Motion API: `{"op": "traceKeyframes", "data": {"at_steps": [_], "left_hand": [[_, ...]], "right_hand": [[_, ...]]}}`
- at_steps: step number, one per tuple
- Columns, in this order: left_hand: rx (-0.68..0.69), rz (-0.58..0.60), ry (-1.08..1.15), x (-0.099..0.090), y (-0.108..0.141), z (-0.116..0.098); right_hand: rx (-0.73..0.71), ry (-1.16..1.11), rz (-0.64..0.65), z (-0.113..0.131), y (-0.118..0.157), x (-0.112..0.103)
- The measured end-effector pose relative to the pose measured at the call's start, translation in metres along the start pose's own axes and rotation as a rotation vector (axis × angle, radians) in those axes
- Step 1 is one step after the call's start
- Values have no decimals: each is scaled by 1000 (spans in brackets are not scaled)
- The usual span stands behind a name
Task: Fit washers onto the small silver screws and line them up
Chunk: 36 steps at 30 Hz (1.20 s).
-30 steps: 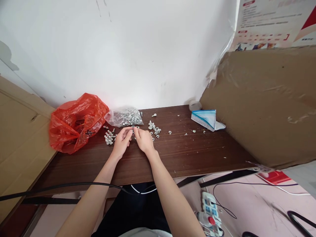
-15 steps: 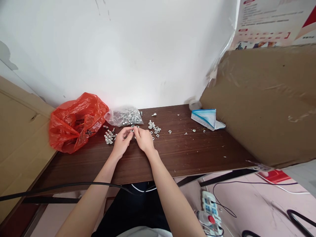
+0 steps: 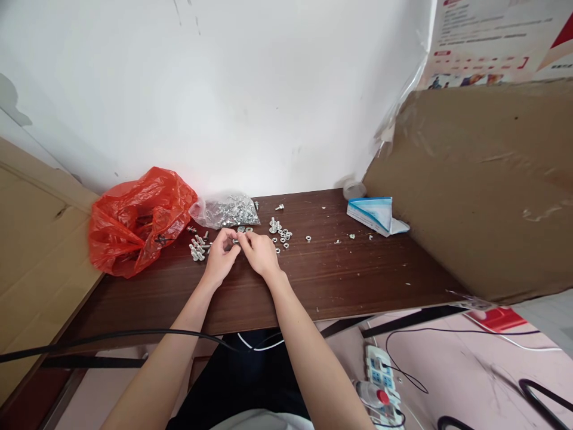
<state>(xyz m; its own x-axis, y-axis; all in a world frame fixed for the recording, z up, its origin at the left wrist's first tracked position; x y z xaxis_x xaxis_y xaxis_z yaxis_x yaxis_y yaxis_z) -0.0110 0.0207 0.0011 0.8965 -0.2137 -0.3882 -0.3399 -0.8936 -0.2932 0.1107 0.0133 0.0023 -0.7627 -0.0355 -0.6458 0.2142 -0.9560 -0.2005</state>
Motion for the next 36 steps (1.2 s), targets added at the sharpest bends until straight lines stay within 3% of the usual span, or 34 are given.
{"op": "traceKeyframes", "data": {"at_steps": [16,25,36], "left_hand": [[-57,30,-41,1,1,-1],[-58,6,-30,-1,0,5],[-62,1,-16,-1,1,4]], "right_hand": [[3,-20,-46,0,0,-1],[-89,-168,15,2,2,1],[-61,-154,-20,1,0,-1]]}}
Point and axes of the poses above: each hand's wrist, its own y-axis away from the middle knuckle, its own x-axis out of the palm, z = x × y, the point moved 4 cm from there along -y, towards the middle knuckle, and after that the axes turned 15 degrees about z, right-handed, at the moved point
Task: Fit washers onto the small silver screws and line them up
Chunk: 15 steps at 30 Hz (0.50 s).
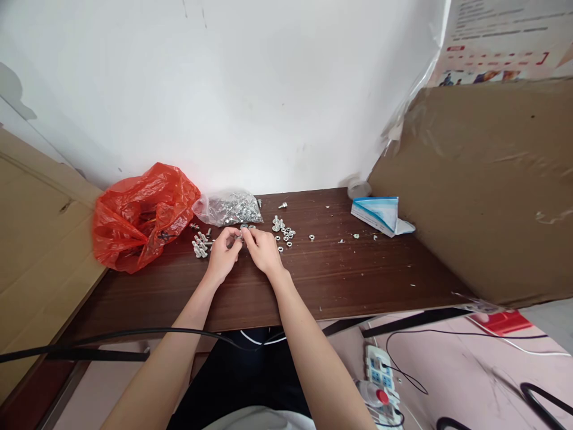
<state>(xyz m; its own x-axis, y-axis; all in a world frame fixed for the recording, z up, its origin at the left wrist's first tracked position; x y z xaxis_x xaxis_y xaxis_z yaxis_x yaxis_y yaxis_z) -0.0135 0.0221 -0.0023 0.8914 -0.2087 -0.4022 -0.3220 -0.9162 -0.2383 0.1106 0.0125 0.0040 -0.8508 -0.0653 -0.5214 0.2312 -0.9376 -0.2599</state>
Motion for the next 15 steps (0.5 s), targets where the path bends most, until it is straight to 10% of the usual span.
{"op": "traceKeyframes", "data": {"at_steps": [15], "left_hand": [[-7,4,-20,1,0,0]], "right_hand": [[-18,1,-16,-4,-1,2]]}}
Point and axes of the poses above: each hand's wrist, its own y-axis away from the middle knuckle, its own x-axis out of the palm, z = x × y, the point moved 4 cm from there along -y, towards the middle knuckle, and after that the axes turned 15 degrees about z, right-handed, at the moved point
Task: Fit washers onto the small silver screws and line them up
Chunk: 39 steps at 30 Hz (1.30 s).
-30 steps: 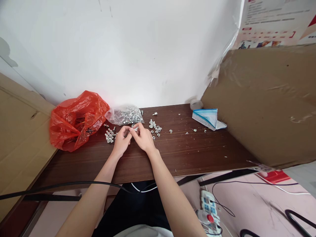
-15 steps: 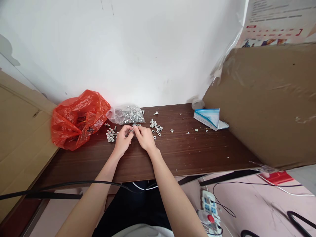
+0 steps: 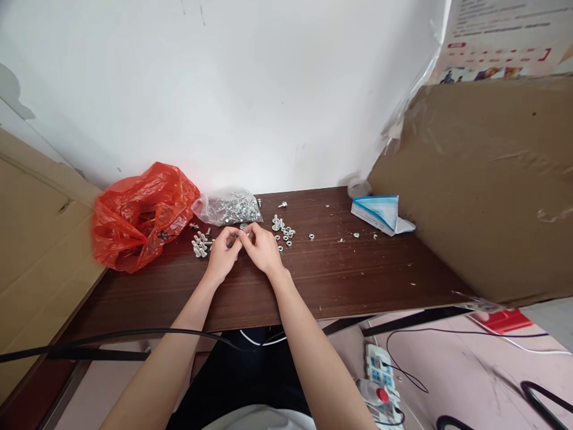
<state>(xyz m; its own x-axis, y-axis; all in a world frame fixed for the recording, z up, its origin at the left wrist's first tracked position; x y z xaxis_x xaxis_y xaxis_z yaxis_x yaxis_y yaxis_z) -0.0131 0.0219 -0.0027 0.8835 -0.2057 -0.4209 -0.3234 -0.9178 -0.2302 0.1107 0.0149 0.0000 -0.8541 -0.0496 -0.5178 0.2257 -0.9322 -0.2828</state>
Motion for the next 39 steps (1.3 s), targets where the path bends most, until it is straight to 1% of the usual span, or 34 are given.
{"op": "traceKeyframes", "data": {"at_steps": [3,13,18,20,23,27,32,35,39], "left_hand": [[18,6,0,1,-1,0],[11,-2,15,1,-1,1],[14,-8,-2,0,-1,2],[10,-7,1,1,-1,2],[3,-4,4,1,-1,2],[13,10,-2,1,-1,1],[-1,-12,30,1,-1,1],[7,1,6,1,-1,-1],[12,5,-3,1,-1,-1]], "right_hand": [[28,26,-29,-1,0,-2],[59,21,-36,1,1,-4],[103,-39,-47,-2,1,-4],[96,-35,-56,-2,1,-4],[65,-15,-31,-2,0,-2],[88,-20,-21,-4,-1,-2],[93,-31,-27,-2,1,-3],[101,-32,-14,-3,0,-2],[124,-54,-40,-5,0,-3]]}}
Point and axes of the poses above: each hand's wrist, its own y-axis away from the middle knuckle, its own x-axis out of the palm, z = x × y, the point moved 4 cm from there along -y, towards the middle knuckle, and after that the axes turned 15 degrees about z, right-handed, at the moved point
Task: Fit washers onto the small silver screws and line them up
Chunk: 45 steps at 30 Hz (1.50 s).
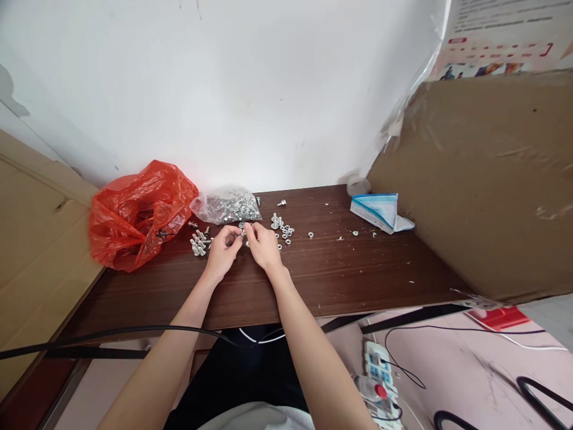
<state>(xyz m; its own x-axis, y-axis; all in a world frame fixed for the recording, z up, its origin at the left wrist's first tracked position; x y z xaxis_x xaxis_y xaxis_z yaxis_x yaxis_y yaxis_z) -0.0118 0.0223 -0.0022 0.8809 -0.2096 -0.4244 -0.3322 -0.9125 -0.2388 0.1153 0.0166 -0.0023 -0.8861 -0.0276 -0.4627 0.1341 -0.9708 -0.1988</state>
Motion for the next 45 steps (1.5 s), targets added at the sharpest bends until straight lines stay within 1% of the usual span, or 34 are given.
{"op": "traceKeyframes", "data": {"at_steps": [5,12,16,21,25,31,40,45], "left_hand": [[-3,3,-6,0,0,0],[10,23,-29,1,0,0],[24,32,-5,2,0,-1],[-41,59,-54,2,1,-6],[-57,83,-65,2,1,-8],[-12,96,2,4,1,-6],[17,95,-18,4,0,-5],[4,100,-45,5,-1,-3]], "right_hand": [[-41,15,33,0,-1,1],[-48,95,18,-2,-3,2],[-61,141,49,-1,-4,4],[-55,206,54,-1,-4,5],[-39,237,47,-2,-4,6],[-24,230,19,-2,-3,4],[-12,223,32,0,-3,3],[-14,242,33,-1,-4,4]]}}
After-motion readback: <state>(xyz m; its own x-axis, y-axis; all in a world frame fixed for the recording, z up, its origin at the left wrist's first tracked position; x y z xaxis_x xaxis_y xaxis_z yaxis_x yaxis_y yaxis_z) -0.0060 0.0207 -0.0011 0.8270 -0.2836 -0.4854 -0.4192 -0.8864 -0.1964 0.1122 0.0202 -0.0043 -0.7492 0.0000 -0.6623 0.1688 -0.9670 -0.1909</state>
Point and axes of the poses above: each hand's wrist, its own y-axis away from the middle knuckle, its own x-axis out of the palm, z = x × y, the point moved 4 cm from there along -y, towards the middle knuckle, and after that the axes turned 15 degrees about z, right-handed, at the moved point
